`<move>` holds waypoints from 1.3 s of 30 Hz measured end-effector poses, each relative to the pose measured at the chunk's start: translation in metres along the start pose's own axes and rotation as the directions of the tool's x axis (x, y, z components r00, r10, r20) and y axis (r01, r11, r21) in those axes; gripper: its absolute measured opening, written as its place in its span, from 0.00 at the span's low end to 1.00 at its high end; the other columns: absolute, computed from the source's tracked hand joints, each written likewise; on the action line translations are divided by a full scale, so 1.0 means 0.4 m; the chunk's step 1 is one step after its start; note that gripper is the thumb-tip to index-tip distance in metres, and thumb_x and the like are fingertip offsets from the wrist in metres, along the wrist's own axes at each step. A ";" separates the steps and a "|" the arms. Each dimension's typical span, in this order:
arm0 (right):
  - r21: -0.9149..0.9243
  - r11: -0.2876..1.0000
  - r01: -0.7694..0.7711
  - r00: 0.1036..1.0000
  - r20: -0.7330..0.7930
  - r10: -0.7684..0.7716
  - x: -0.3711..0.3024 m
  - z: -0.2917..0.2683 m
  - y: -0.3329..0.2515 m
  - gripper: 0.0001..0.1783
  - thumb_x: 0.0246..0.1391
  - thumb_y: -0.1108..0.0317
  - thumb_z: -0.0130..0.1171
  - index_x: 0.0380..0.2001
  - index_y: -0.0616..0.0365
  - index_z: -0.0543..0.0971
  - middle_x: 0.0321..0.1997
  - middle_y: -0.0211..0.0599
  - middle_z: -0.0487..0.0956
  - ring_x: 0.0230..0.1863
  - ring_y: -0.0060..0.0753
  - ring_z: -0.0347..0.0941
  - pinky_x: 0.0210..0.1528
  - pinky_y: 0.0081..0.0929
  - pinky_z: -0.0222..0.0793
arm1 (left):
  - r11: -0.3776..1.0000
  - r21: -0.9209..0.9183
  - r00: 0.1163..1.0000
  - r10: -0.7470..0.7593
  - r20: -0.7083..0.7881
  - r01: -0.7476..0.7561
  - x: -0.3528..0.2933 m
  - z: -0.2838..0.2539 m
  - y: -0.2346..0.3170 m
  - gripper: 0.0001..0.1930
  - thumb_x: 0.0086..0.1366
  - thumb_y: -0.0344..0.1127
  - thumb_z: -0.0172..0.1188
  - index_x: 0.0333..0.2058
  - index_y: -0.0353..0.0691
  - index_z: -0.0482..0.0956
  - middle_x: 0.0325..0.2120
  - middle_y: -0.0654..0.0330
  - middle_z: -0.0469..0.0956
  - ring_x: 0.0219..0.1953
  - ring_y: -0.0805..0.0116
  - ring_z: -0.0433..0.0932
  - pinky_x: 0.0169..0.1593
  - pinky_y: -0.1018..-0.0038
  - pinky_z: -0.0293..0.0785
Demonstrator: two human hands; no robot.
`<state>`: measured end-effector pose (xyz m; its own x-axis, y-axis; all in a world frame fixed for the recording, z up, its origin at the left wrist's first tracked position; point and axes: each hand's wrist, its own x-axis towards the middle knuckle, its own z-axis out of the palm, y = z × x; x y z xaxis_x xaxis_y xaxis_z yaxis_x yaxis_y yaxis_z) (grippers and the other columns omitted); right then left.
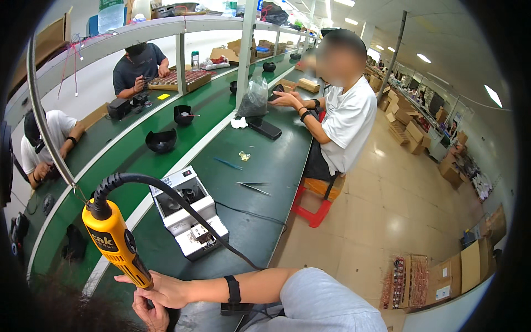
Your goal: Assembling an electronic component into a plastic housing using an electric screwdriver.
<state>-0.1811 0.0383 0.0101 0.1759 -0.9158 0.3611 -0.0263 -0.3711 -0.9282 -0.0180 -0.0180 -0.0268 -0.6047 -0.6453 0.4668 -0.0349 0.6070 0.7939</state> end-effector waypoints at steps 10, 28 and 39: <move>-0.183 0.979 0.087 0.988 -0.109 -0.108 -0.003 0.009 -0.006 0.33 0.70 0.58 0.39 0.74 0.59 0.60 0.68 0.52 0.65 0.60 0.47 0.67 0.64 0.40 0.64 | 0.996 -0.076 0.999 0.034 -0.038 -0.037 0.015 0.016 0.031 0.07 0.68 0.32 0.59 0.38 0.33 0.77 0.28 0.49 0.82 0.29 0.55 0.83 0.35 0.67 0.77; 0.053 0.985 -0.164 0.959 -0.225 0.172 0.032 -0.020 -0.027 0.56 0.64 0.23 0.27 0.76 0.62 0.51 0.70 0.53 0.66 0.58 0.37 0.71 0.62 0.35 0.63 | 0.967 -0.253 1.000 0.023 0.004 -0.021 0.051 0.001 0.019 0.09 0.61 0.21 0.67 0.40 0.37 0.79 0.29 0.61 0.80 0.26 0.72 0.78 0.30 0.76 0.73; 0.043 0.961 -0.272 0.952 -0.135 0.276 0.025 0.018 -0.021 0.59 0.59 0.19 0.33 0.77 0.56 0.51 0.71 0.49 0.65 0.59 0.36 0.68 0.52 0.31 0.67 | 0.966 -0.229 0.992 0.110 -0.067 -0.122 0.051 0.007 0.012 0.10 0.59 0.22 0.68 0.38 0.39 0.80 0.27 0.62 0.79 0.24 0.71 0.77 0.27 0.74 0.72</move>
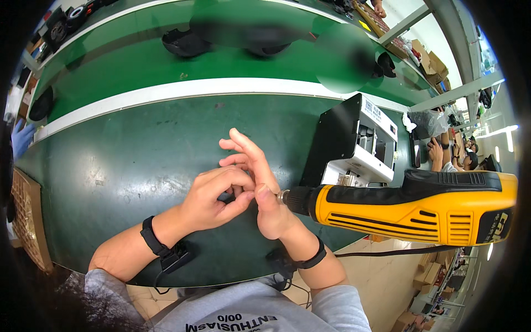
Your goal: Assembling an electronic component into a plastic housing using an electric screwdriver.
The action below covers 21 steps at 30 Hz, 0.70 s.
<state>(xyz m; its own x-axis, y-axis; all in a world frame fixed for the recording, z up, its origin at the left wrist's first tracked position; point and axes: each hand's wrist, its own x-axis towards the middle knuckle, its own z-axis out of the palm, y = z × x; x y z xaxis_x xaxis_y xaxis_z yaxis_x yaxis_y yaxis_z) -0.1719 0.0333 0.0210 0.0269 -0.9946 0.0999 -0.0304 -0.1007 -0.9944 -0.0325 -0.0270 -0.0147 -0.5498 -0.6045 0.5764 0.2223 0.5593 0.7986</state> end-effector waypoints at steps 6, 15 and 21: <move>-0.028 1.000 0.007 1.000 0.024 -0.006 0.008 -0.003 0.009 0.59 0.59 0.19 0.33 0.77 0.56 0.50 0.72 0.48 0.64 0.59 0.34 0.69 0.44 0.25 0.69 | 0.999 -0.005 0.999 -0.043 -0.014 0.043 0.000 -0.008 0.012 0.10 0.56 0.25 0.68 0.36 0.41 0.79 0.29 0.63 0.80 0.24 0.66 0.79 0.29 0.69 0.76; -0.124 0.989 0.083 0.994 -0.057 -0.091 -0.008 0.013 0.006 0.58 0.62 0.20 0.32 0.74 0.63 0.58 0.69 0.50 0.67 0.58 0.36 0.69 0.58 0.35 0.69 | 0.995 -0.086 0.999 -0.049 0.017 0.050 -0.015 0.010 0.005 0.10 0.56 0.26 0.66 0.36 0.39 0.76 0.27 0.59 0.75 0.25 0.64 0.77 0.29 0.68 0.75; -0.130 0.986 0.108 0.991 -0.070 -0.117 -0.006 0.001 0.015 0.57 0.59 0.18 0.36 0.74 0.56 0.58 0.68 0.44 0.68 0.56 0.33 0.70 0.57 0.34 0.70 | 0.993 -0.018 0.991 -0.115 0.070 0.116 -0.016 0.016 0.011 0.08 0.60 0.26 0.63 0.38 0.39 0.74 0.26 0.59 0.74 0.25 0.65 0.77 0.29 0.68 0.74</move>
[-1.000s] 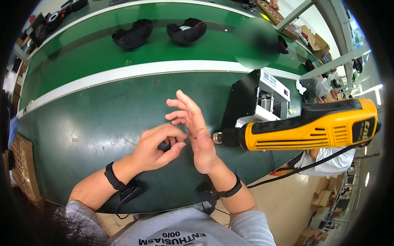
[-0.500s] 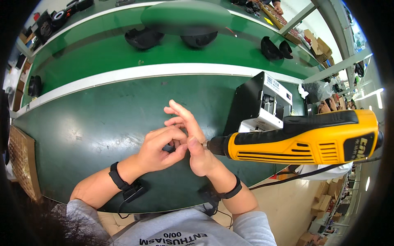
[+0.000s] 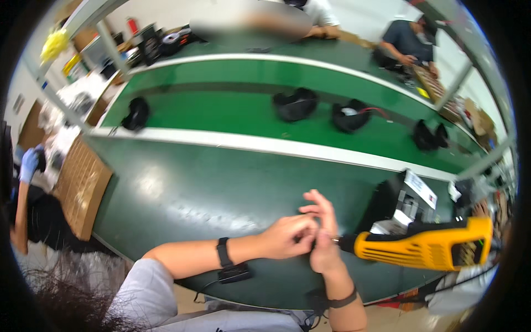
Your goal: Assembling an electronic component into a plastic housing using an electric screwdriver.
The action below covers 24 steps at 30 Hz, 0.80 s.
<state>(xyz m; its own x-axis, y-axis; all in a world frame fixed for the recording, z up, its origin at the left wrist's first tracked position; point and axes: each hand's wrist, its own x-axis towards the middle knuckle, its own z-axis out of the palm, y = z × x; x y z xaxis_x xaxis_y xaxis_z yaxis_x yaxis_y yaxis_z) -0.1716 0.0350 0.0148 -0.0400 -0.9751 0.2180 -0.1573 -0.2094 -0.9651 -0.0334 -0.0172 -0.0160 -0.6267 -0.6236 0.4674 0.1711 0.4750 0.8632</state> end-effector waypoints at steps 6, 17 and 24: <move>-0.110 0.965 0.239 0.971 0.012 -0.239 0.015 -0.011 0.051 0.45 0.70 0.34 0.36 0.71 0.64 0.60 0.67 0.47 0.68 0.55 0.37 0.72 0.59 0.35 0.69 | 0.991 0.132 0.997 0.033 -0.069 -0.023 0.001 -0.011 -0.020 0.07 0.63 0.26 0.60 0.40 0.37 0.79 0.32 0.52 0.80 0.32 0.62 0.80 0.38 0.69 0.77; 0.044 0.983 0.179 0.969 -0.181 -0.169 -0.008 -0.002 0.034 0.31 0.71 0.60 0.52 0.72 0.58 0.61 0.53 0.39 0.73 0.42 0.25 0.71 0.52 0.29 0.71 | 0.962 0.265 0.972 -0.004 -0.237 0.068 0.029 -0.051 -0.032 0.08 0.64 0.22 0.59 0.42 0.33 0.74 0.35 0.58 0.77 0.35 0.71 0.76 0.39 0.73 0.73; 0.007 0.997 0.071 0.970 -0.235 -0.068 -0.020 -0.006 0.082 0.21 0.67 0.60 0.58 0.56 0.61 0.72 0.41 0.31 0.75 0.33 0.24 0.68 0.40 0.27 0.70 | 0.362 0.900 0.829 0.405 -0.387 0.243 -0.063 -0.584 -0.166 0.14 0.64 0.33 0.63 0.45 0.33 0.74 0.39 0.52 0.75 0.42 0.60 0.76 0.46 0.64 0.74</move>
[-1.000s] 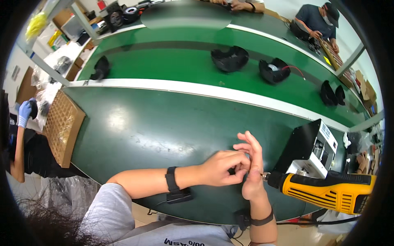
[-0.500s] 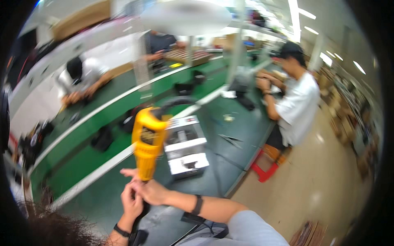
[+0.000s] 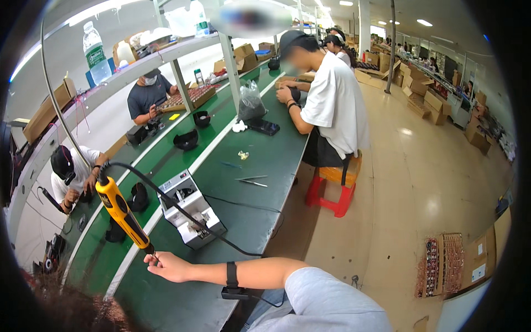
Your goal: Assembling an electronic component into a plastic housing using an electric screwdriver.
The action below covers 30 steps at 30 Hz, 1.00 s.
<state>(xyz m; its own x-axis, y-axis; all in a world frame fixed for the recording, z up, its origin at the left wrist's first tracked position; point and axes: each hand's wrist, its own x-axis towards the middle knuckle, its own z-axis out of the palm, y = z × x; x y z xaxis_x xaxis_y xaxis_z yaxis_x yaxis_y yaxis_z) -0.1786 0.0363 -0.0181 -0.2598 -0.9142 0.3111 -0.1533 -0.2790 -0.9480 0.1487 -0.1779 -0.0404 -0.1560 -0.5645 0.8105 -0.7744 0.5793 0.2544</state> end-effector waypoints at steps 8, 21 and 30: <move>0.017 0.998 0.053 0.991 0.122 -0.055 -0.160 -0.116 -0.118 0.19 0.77 0.56 0.39 0.48 0.59 0.76 0.34 0.34 0.78 0.33 0.28 0.74 0.39 0.30 0.72 | 0.759 0.377 0.845 -0.509 -0.165 0.531 -0.035 -0.216 -0.422 0.42 0.53 0.50 0.72 0.62 0.33 0.67 0.60 0.35 0.66 0.59 0.35 0.71 0.59 0.42 0.72; -0.039 0.994 -0.103 0.995 -0.016 0.103 -0.257 -0.143 -0.097 0.25 0.78 0.51 0.37 0.45 0.60 0.77 0.32 0.34 0.79 0.34 0.27 0.76 0.40 0.28 0.73 | 0.826 0.274 0.813 -0.550 0.192 0.493 0.068 -0.082 -0.483 0.47 0.57 0.51 0.72 0.66 0.26 0.64 0.63 0.32 0.69 0.65 0.39 0.69 0.68 0.54 0.65; -0.106 0.994 0.028 0.963 0.270 0.001 -0.058 -0.032 -0.148 0.24 0.77 0.55 0.37 0.43 0.62 0.77 0.30 0.39 0.79 0.33 0.34 0.77 0.40 0.32 0.73 | 0.854 0.144 0.843 -0.517 0.147 0.499 0.063 -0.098 -0.693 0.46 0.61 0.49 0.72 0.66 0.19 0.61 0.62 0.30 0.69 0.65 0.40 0.70 0.70 0.57 0.64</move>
<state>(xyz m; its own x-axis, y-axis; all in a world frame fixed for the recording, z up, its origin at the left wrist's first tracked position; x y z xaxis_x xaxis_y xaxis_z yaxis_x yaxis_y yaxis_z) -0.1756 0.0777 0.0315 0.0073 -0.9600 0.2800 -0.2608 -0.2722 -0.9262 0.3834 -0.3296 -0.0698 0.1792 -0.8619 0.4744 -0.8280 0.1282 0.5458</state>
